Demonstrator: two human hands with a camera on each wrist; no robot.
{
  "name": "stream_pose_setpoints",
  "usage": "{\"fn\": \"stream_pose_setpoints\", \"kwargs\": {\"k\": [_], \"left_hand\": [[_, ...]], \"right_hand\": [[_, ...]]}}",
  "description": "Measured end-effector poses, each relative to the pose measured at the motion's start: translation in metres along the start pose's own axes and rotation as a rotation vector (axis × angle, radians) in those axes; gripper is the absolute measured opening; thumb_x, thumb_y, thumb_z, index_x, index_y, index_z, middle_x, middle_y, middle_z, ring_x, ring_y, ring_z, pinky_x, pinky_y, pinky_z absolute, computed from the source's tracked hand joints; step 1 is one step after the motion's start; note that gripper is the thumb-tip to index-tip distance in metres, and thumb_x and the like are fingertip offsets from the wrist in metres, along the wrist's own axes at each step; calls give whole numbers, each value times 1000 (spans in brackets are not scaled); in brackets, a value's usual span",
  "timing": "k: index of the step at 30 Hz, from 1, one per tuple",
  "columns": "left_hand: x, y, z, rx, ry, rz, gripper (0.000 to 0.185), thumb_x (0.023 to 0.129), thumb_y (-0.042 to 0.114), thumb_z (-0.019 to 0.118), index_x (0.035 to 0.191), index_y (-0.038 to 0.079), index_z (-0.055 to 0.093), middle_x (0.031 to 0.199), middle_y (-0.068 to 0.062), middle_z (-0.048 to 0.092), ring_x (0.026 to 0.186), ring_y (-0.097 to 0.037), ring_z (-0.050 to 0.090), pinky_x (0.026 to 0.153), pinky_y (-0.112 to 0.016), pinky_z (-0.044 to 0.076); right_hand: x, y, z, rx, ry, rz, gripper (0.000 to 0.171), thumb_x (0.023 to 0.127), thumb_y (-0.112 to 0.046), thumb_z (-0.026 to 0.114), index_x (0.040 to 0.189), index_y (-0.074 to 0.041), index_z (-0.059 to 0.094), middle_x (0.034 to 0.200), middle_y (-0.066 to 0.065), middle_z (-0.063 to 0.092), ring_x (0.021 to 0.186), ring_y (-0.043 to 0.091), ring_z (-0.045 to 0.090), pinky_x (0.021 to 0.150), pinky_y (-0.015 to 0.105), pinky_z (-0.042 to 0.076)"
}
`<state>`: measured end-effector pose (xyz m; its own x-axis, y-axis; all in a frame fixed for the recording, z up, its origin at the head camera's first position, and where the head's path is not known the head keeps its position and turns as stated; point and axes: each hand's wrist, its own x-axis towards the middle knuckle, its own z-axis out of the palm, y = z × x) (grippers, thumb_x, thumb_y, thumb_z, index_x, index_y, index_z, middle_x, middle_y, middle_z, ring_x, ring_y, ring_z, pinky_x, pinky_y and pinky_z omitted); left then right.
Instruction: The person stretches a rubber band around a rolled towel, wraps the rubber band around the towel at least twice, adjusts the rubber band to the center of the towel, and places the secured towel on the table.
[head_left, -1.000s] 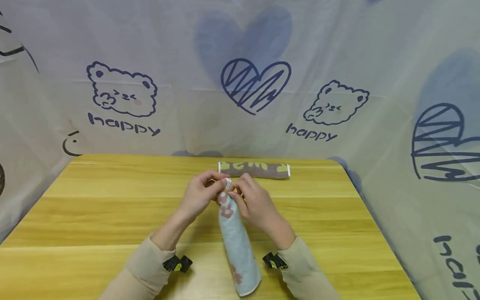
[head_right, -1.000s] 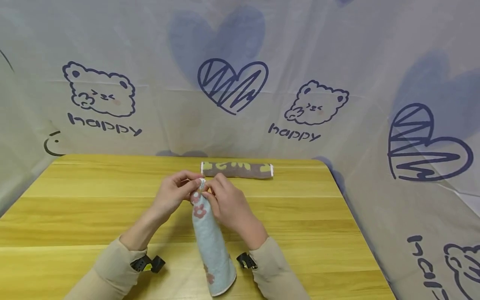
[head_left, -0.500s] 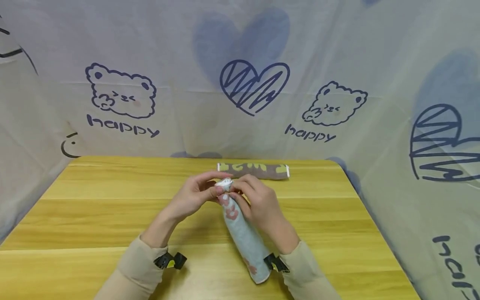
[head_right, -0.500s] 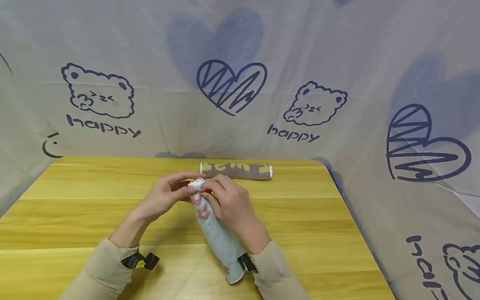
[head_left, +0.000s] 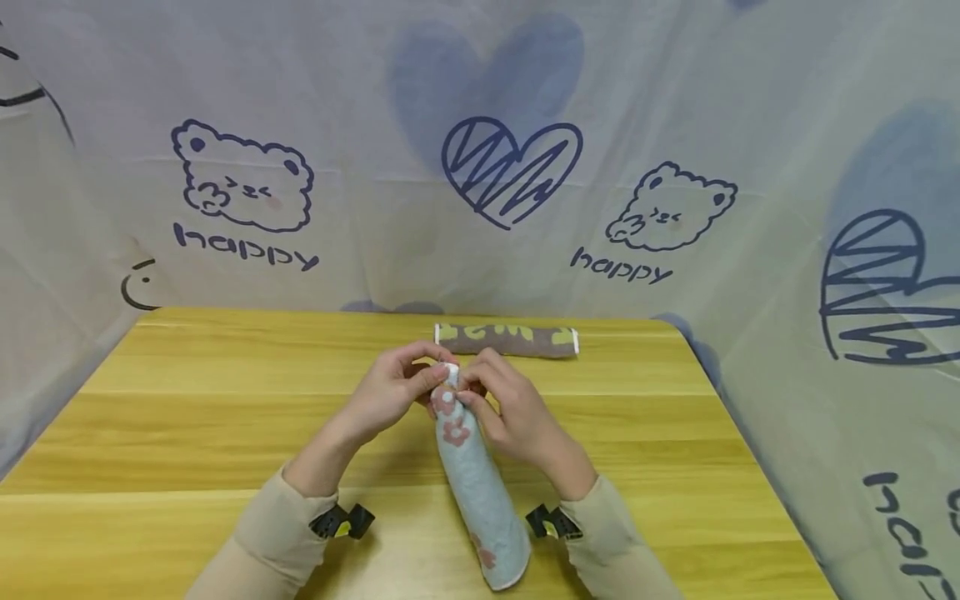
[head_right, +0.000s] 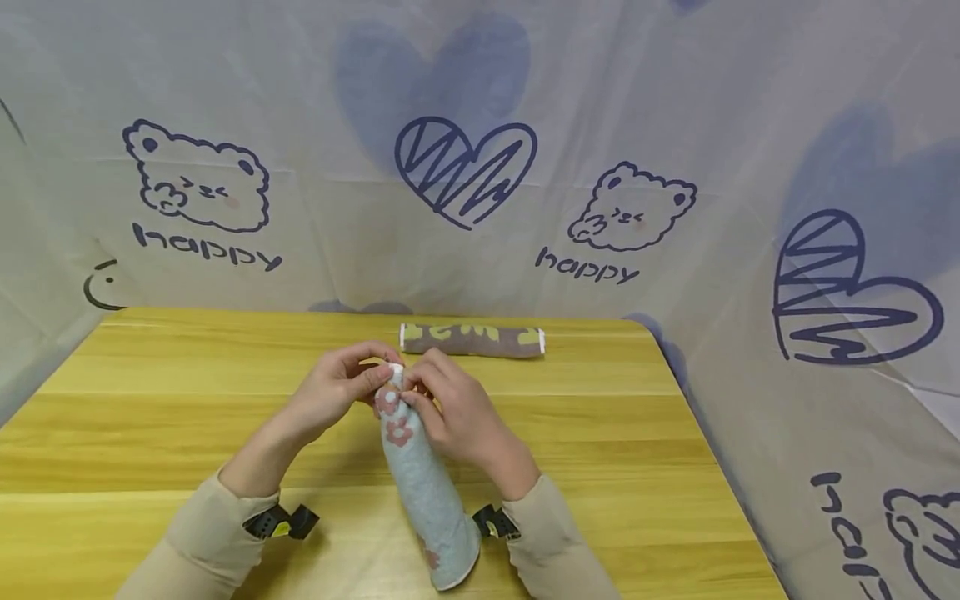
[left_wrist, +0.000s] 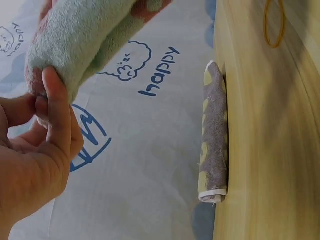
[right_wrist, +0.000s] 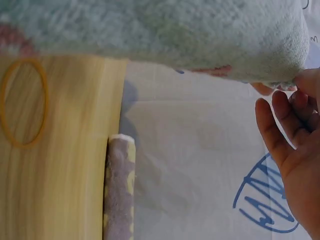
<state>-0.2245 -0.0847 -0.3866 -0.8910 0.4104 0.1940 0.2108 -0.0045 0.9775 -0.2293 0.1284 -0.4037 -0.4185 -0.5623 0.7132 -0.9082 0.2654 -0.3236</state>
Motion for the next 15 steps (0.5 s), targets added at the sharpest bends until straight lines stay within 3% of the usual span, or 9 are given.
{"fn": "stream_pose_setpoints", "kwargs": {"k": [5,8,12,15], "left_hand": [[2,0,2,-28,58,-54,22,108,11,58,119,-7,64,96,-9,68,61,-13,60,57,-29,57],[2,-1,2,-55,94,-79,22,106,13,63,117,-5,65,107,-9,65,59,-12,56,53,-25,53],[2,-2,0,-78,108,-87,26,104,19,67,118,-3,66,115,-11,62,57,-11,53,50,-23,50],[3,-3,-4,-71,56,-67,33,105,22,66,126,-2,65,115,-12,64,58,-12,55,52,-26,53]], "right_hand": [[-2,2,-1,-47,44,60,19,107,-21,57,100,-5,64,92,7,52,76,15,52,65,27,50],[-1,-1,1,4,91,115,8,100,-10,70,103,-4,67,93,8,56,76,15,56,63,30,55],[3,-10,3,82,130,180,24,89,-3,82,108,-5,67,97,7,63,78,17,62,62,30,58],[4,-16,3,81,140,222,29,86,-6,85,109,-6,67,99,6,66,79,17,66,62,27,60]]}}
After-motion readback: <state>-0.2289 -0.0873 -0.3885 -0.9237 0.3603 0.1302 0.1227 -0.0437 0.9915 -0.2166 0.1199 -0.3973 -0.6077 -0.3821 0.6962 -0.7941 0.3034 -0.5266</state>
